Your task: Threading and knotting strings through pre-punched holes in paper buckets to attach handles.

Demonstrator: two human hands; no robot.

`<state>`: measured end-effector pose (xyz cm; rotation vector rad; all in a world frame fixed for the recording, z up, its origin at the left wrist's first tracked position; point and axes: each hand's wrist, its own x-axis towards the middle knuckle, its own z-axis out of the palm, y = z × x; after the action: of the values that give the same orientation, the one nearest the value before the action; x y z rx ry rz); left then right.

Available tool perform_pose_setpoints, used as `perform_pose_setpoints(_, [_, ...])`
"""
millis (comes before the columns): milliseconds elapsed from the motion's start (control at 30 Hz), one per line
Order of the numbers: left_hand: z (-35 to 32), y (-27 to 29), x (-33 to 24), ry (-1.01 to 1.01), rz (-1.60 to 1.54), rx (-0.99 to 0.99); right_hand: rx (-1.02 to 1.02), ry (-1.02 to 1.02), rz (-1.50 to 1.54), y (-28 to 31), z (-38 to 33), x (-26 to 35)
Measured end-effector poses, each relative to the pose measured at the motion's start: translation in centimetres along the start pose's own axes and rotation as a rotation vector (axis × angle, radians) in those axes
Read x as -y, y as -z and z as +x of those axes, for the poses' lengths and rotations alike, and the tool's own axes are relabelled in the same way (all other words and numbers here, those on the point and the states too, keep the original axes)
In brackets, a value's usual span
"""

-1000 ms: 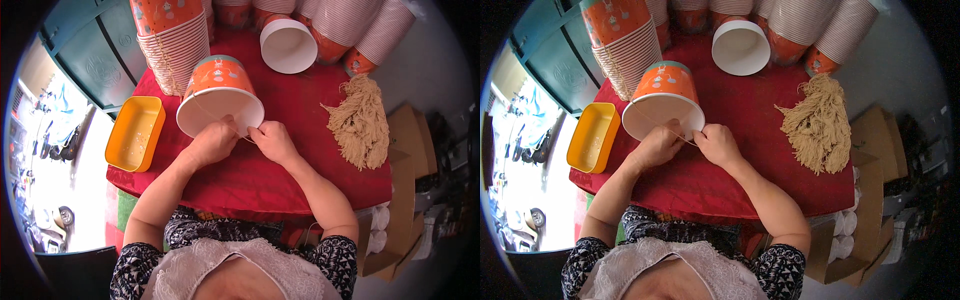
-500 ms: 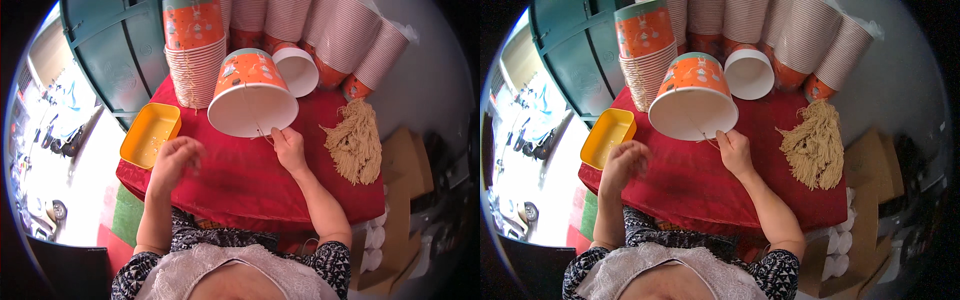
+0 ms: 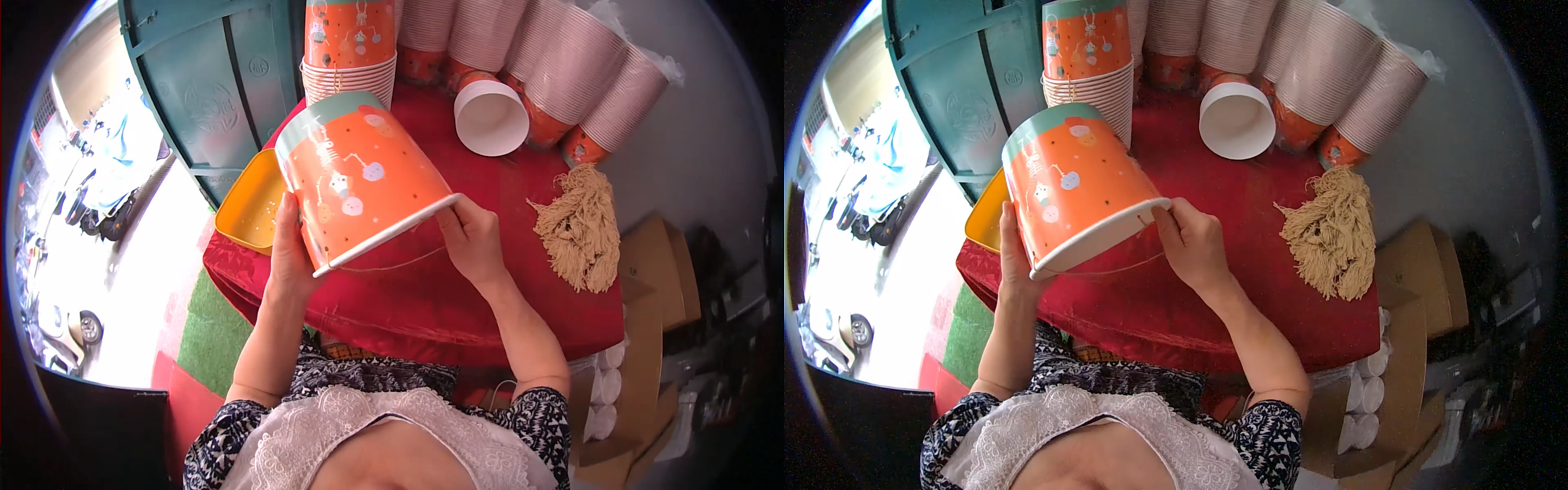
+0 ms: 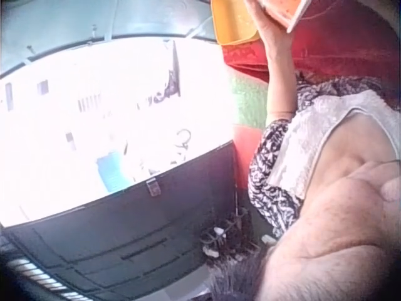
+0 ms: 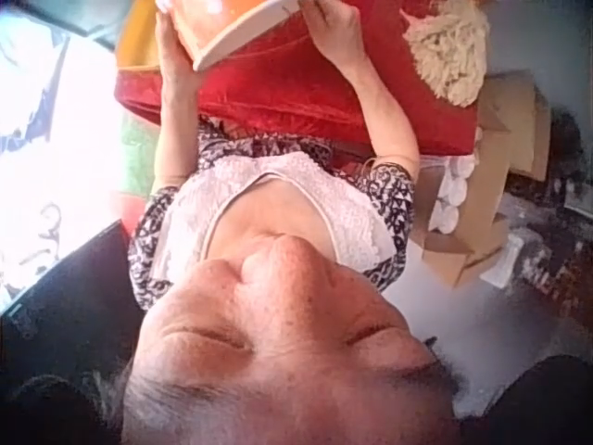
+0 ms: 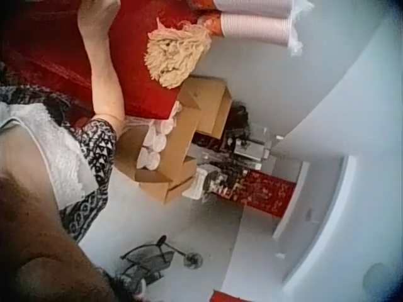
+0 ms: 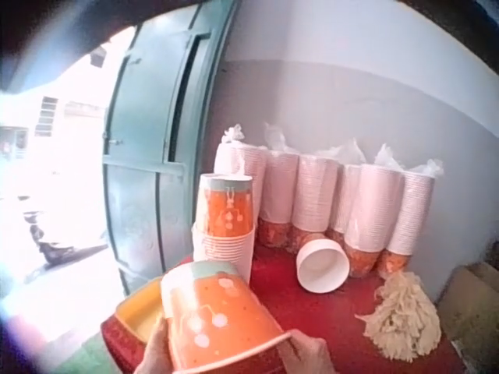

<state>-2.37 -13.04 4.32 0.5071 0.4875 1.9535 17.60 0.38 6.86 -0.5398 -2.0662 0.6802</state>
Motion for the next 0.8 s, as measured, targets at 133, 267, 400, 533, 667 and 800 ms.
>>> perform_pose_setpoints(133, [-0.6, -0.8, 0.4, -0.028, -0.111, 0.030, -0.071, -0.152, 0.133, -1.2, -1.1, -0.2])
perform_pose_setpoints(267, [-2.1, -0.9, 0.4, -0.118, 0.048, 0.041, -0.102, -0.177, 0.059, -2.5, -1.8, 1.4])
perform_pose_setpoints(400, [-3.0, -1.2, 0.8, -0.173, 0.175, 0.070, -0.232, -0.089, -0.005, -4.2, -2.1, 1.3])
perform_pose_setpoints(533, [-3.3, -0.7, 1.1, -0.184, 0.169, 0.081, -0.343, -0.017, 0.059, -5.2, -2.4, 0.3])
perform_pose_setpoints(667, [-3.5, -1.3, 0.8, -0.219, 0.166, 0.052, -0.316, -0.060, 0.069, -4.8, -2.5, 1.6])
perform_pose_setpoints(800, [-2.9, -2.2, -0.2, -0.090, -0.022, -0.040, -0.271, -0.058, 0.146, -4.0, -2.7, 2.0])
